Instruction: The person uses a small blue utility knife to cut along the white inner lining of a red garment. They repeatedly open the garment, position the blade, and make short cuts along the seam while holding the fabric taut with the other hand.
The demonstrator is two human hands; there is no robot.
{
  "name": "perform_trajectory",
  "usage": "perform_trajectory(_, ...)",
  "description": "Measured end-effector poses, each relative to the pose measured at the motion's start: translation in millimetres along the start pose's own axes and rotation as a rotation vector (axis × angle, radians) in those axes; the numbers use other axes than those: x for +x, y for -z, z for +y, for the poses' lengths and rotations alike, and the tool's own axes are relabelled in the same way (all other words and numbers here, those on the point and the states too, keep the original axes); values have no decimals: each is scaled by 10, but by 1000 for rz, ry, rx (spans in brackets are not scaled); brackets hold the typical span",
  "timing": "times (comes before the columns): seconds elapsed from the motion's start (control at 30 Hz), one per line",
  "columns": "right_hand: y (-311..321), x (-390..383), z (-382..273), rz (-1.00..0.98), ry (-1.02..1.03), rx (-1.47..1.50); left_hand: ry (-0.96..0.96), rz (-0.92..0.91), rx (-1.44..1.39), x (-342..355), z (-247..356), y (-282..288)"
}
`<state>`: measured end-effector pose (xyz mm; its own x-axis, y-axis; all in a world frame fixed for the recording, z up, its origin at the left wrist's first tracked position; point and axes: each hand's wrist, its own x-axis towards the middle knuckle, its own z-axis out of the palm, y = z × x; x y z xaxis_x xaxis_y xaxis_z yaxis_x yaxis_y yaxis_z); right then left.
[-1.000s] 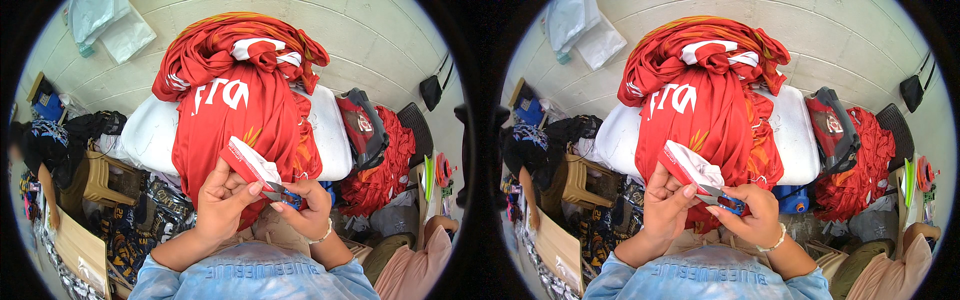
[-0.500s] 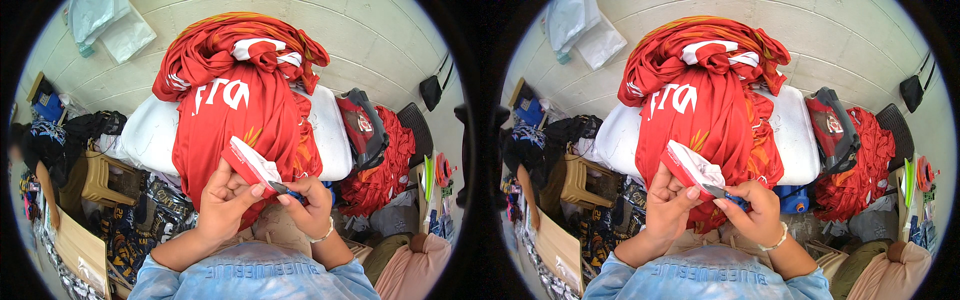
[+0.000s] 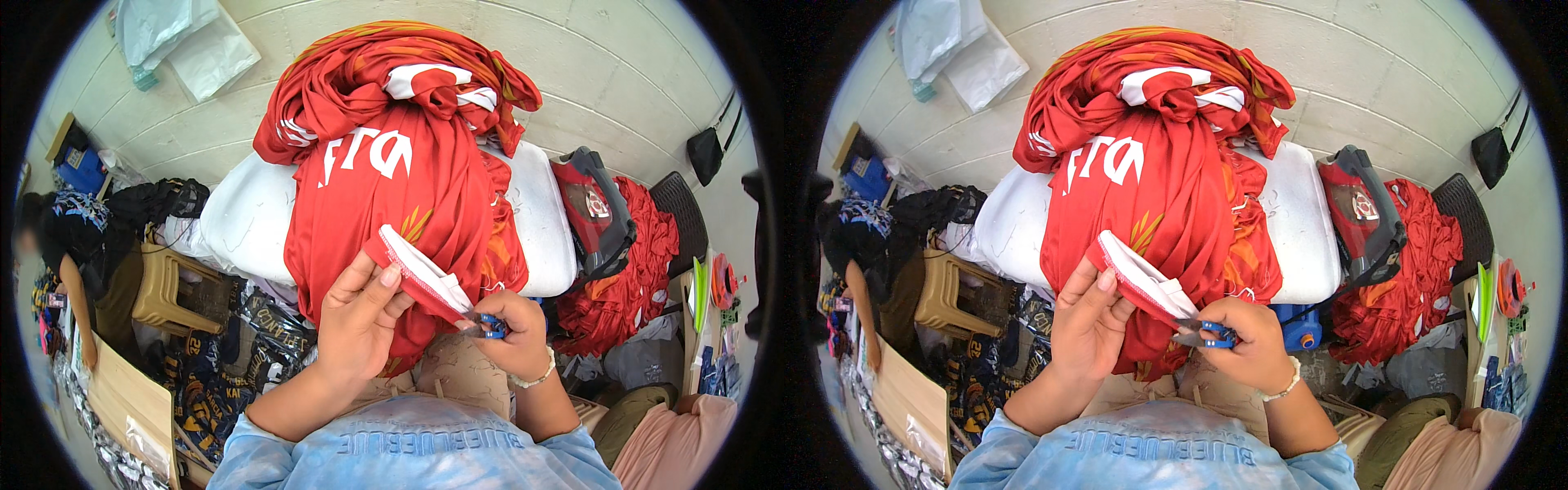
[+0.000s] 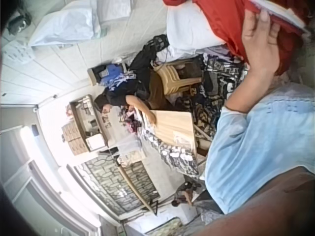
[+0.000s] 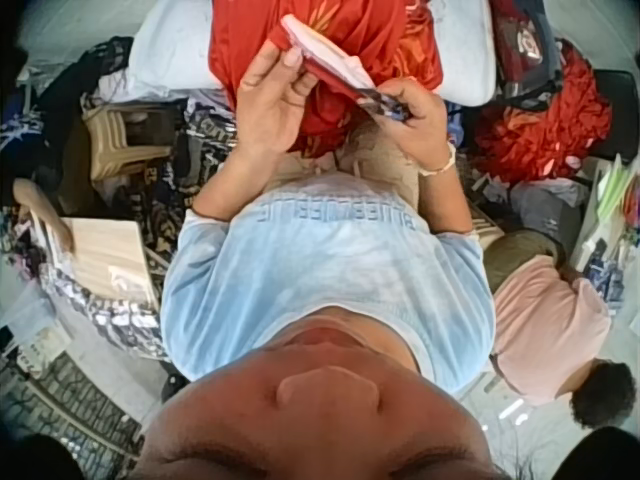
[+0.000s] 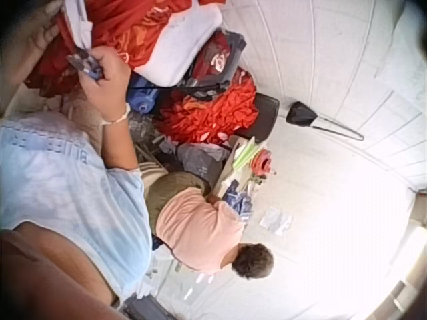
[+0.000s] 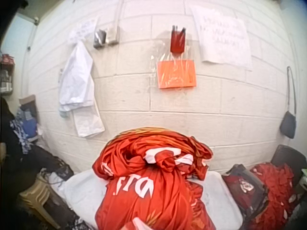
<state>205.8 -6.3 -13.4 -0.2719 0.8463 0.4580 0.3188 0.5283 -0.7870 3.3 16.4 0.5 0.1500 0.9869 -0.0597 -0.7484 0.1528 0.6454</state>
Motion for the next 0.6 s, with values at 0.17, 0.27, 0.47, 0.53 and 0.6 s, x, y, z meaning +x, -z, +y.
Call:
perform_trajectory(0.17, -165, 28, -101, 329, -125, 346, -98, -183, 151, -51, -60, -44)
perform_trajectory(0.27, -161, 9, -192, 231, -55, 44, -86, -231, 184, -82, -112, -83)
perform_trajectory(0.47, -155, 92, -191, 161, 152, -210, -84, -206, 146, -80, -124, -83)
perform_trajectory(0.53, -127, 106, -179, 137, 192, -248, -90, -169, 101, -72, -119, -78)
perform_trajectory(0.6, -47, 115, -169, 37, 209, -216, -96, -152, 27, -56, -97, -66)
